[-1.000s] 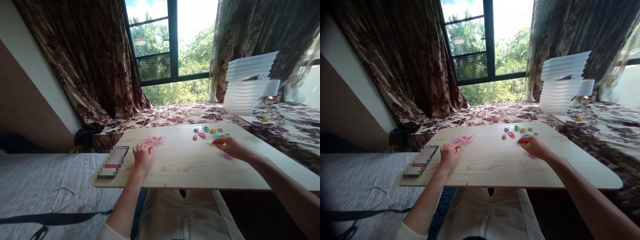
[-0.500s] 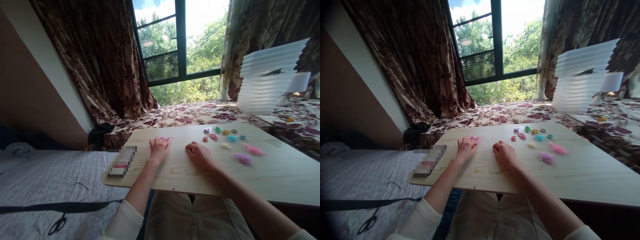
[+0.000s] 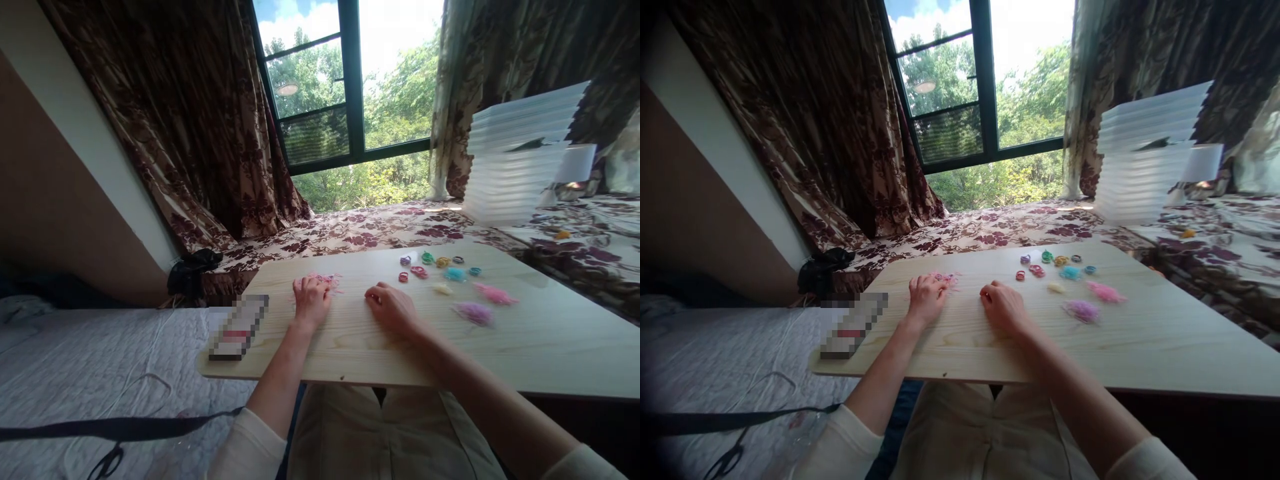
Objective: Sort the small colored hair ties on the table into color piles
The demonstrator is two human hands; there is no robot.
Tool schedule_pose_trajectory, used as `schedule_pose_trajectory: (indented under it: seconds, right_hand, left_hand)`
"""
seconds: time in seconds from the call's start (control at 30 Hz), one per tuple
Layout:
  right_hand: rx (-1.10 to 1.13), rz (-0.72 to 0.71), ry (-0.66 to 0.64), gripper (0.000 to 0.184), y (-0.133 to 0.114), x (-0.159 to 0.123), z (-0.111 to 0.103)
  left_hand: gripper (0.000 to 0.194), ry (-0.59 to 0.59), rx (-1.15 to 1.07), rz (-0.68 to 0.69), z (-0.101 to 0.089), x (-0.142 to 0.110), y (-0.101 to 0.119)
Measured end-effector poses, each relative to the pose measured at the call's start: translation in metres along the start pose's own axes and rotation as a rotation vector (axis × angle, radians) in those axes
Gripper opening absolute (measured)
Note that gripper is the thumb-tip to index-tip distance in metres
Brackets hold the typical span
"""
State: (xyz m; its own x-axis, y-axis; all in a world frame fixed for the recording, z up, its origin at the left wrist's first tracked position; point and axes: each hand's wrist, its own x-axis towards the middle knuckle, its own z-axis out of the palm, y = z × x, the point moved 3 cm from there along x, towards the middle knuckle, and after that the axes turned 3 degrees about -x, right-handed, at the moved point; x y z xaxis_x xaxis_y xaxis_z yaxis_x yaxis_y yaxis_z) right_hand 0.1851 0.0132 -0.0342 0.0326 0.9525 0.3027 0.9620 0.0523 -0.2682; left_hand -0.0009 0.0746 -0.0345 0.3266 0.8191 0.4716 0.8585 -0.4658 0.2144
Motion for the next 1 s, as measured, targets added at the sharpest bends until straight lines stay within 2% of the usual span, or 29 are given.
schedule_pose_trajectory:
  seconds: [0.47, 0.8, 1.0]
  right_hand:
    - [0.003, 0.011, -0.017, 0.026, 0.001, 0.000, 0.000]
    - [0.012, -0.001, 0.001, 0.026, 0.001, -0.001, 0.001]
    - [0.020, -0.024, 0.008, 0.026, 0.001, -0.001, 0.001]
  left_hand:
    - [0.016, -0.045, 0.038, -0.051, 0.004, 0.003, 0.004]
    - [0.017, -0.014, 0.006, 0.007, 0.007, 0.001, 0.009]
    - [0.014, -0.014, -0.117, 0.124, 0.002, -0.006, 0.022]
